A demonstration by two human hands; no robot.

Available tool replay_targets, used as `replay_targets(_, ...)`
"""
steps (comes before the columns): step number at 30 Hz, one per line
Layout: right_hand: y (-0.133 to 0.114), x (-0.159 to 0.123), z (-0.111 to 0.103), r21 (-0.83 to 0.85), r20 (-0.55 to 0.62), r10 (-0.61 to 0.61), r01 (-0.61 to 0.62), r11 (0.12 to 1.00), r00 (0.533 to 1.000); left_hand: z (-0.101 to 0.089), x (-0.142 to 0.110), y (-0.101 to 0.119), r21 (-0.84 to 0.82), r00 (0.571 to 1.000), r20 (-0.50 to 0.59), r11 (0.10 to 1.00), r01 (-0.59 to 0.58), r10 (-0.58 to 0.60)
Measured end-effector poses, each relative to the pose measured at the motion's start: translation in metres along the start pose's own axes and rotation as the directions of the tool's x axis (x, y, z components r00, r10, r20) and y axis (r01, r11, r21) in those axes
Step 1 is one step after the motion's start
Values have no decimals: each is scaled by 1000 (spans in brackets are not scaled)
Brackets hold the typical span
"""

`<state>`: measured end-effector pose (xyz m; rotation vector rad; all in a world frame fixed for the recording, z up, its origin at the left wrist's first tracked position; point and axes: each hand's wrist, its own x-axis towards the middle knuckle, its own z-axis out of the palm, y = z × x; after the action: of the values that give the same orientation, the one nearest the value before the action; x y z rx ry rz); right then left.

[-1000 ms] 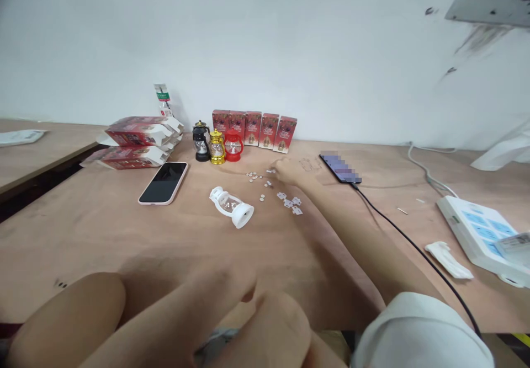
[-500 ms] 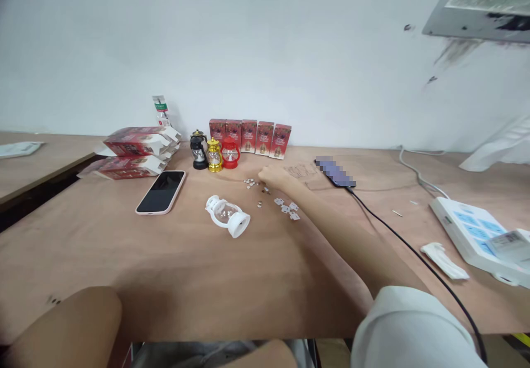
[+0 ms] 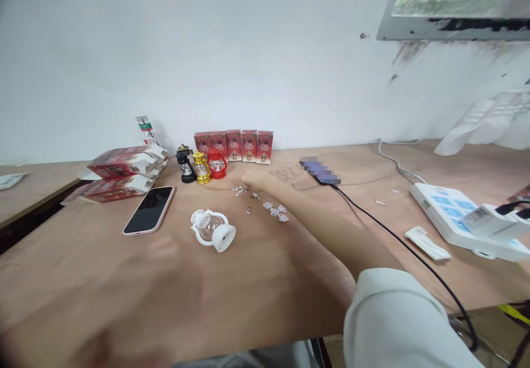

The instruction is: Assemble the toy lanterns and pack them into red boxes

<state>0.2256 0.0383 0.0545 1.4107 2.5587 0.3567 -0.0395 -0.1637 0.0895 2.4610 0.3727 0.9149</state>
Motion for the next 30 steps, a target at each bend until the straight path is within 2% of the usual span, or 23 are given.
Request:
replay_targets(3,0,-4,2,48,-39,34,-32,998,999,1,27,-49,84,997,27,994,73,-75)
replay_targets(6,-2,-15,5,99,-115,84,-72,992,990,13,31,-94,291,953,170,937,193,-250)
replay_targets(7,-5,-21,5,127,-155,104,-84,988,983,17,30,-105,313,941,178,923,222,-287)
replay_targets(9,-17,-36,6,247,-287,172,-101,964,942,26,27,-118,319,936,120,905,280,-332)
replay_targets(10,-27,-45,7,397,-412,256,-81,914,874,30,26,-121,296,940,75,908,297,-333)
replay_targets(11,-38,-56,7,541,-526,367,-31,840,767,33,26,-122,255,947,25,919,302,-319)
replay_targets(13,-66,-79,8,703,-644,583,83,706,495,39,28,-122,131,957,-71,949,287,-280)
replay_targets(14,-80,-90,9,714,-681,622,160,682,388,42,28,-121,59,956,-116,959,277,-269)
replay_targets(15,-93,-101,10,694,-717,623,238,680,313,45,28,-119,-11,950,-159,963,269,-267)
replay_targets(16,-103,-111,11,645,-764,583,311,698,277,49,28,-118,-74,942,-196,962,264,-274)
replay_targets(18,-117,-125,13,500,-866,434,436,748,247,56,27,-114,-158,932,-235,957,244,-276)
replay_targets(21,-123,-133,13,395,-916,306,444,804,260,64,25,-108,-175,954,-218,970,169,-205)
replay_targets(24,-123,-133,12,357,-928,268,410,839,259,65,23,-103,-157,973,-172,980,127,-153)
replay_targets(28,-125,-133,12,328,-942,244,480,814,230,63,22,-102,-144,975,-177,984,108,-133)
replay_targets(30,-126,-134,13,353,-932,249,491,796,265,63,22,-102,-129,976,-172,986,109,-131)
